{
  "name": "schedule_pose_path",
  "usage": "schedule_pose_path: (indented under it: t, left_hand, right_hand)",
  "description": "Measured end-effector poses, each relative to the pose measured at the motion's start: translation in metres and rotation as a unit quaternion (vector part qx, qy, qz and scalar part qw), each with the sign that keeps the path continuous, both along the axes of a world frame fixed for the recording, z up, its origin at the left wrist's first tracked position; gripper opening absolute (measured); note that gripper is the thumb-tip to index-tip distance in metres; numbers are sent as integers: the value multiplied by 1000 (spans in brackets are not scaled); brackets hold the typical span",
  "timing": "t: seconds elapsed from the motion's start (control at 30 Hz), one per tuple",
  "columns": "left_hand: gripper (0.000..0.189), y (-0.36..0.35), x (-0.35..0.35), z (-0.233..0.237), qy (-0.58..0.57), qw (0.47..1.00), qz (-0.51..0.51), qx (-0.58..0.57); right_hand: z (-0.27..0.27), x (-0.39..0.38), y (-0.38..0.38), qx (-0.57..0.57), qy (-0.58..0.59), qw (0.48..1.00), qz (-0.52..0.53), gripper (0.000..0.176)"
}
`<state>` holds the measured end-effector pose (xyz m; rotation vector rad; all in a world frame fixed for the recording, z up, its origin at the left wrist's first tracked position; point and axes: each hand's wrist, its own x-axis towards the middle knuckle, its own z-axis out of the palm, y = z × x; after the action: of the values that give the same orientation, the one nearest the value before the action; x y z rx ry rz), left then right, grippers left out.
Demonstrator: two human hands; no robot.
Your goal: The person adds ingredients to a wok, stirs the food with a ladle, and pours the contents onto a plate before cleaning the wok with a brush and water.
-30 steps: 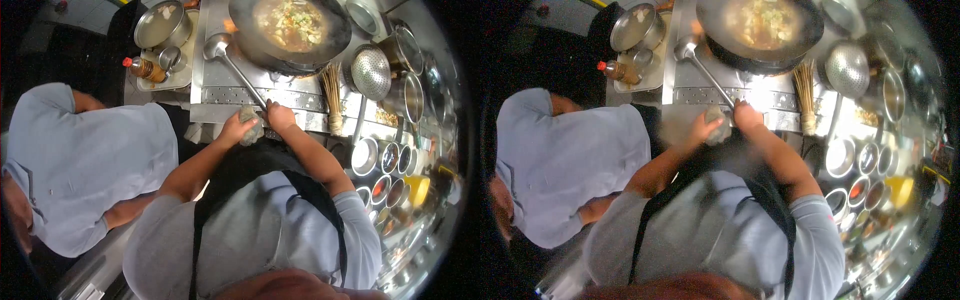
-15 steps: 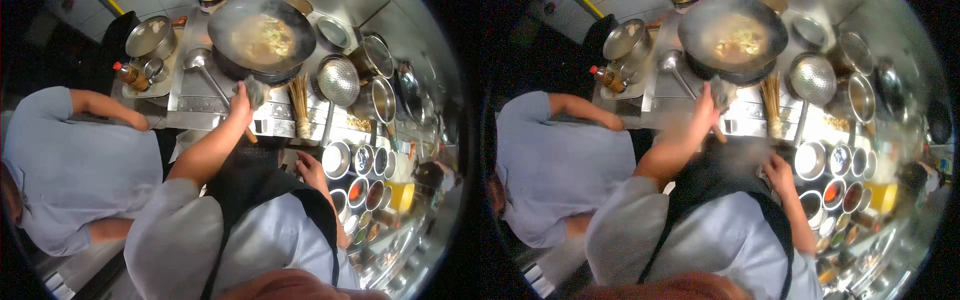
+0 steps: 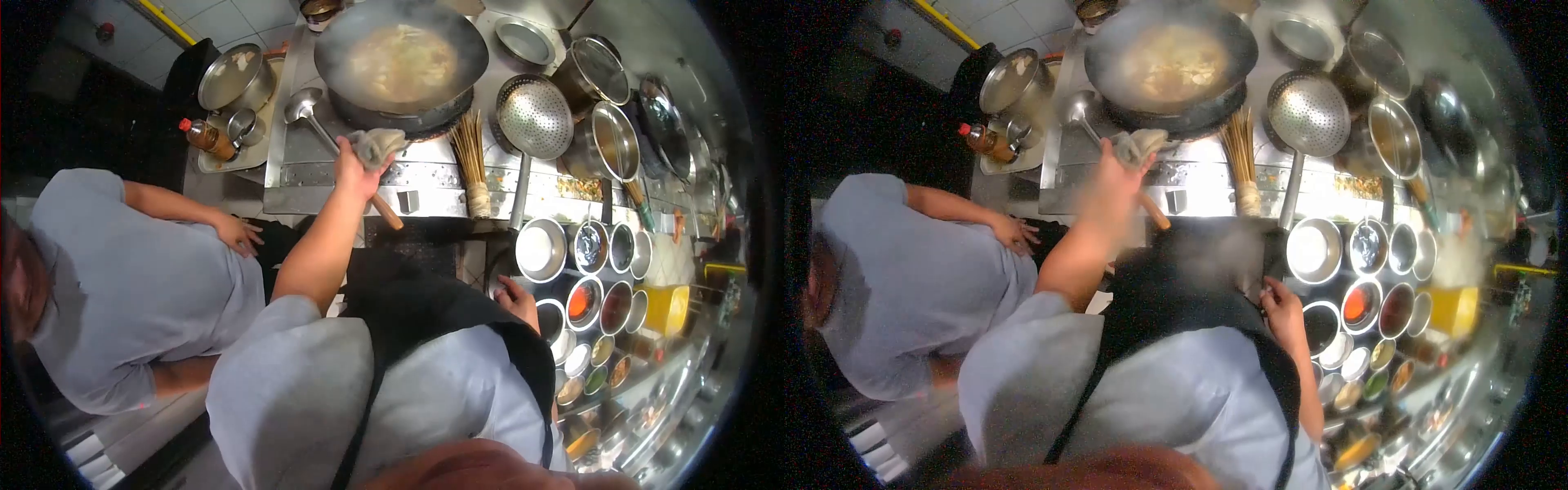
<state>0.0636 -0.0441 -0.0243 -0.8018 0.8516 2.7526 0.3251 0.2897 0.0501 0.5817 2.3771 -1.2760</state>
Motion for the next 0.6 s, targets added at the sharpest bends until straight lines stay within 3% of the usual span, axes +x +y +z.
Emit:
schedule_pose_path:
  t: [0.1, 0.2, 0.27, 0.37, 0.47, 0.5, 0.57, 0.6]
  left_hand:
    - [64, 17, -39, 18, 19, 997, -33, 72]
    - [58, 32, -60, 28, 50, 993, -85, 64]
    - [54, 36, -60, 26, 27, 997, -66, -10]
    - [44, 37, -79, 11, -36, 997, -73, -16]
    - [33, 45, -88, 3, -78, 993, -81, -19]
    - [32, 44, -86, 3, -96, 990, -102, -10]
    - [26, 41, -90, 1, -123, 983, -136, -9]
    - [26, 40, -91, -7, -124, 983, -135, -8]
  right_hand:
    - [-16, -21, -12, -9, 35, 999, 14, 39]
    - [-5, -49, -36, -26, 13, 999, 19, 39]
    - [7, -64, -51, 18, 47, 997, 64, 37]
    - [-16, -67, -54, -18, 22, 999, 30, 38]
    - [-82, -54, -41, 71, -6, 993, 92, 37]
    - [-108, -39, -37, 69, -6, 993, 95, 37]
    - [-167, -7, -24, -43, 65, 996, 47, 33]
    - [-206, 8, -12, -16, 59, 995, 81, 32]
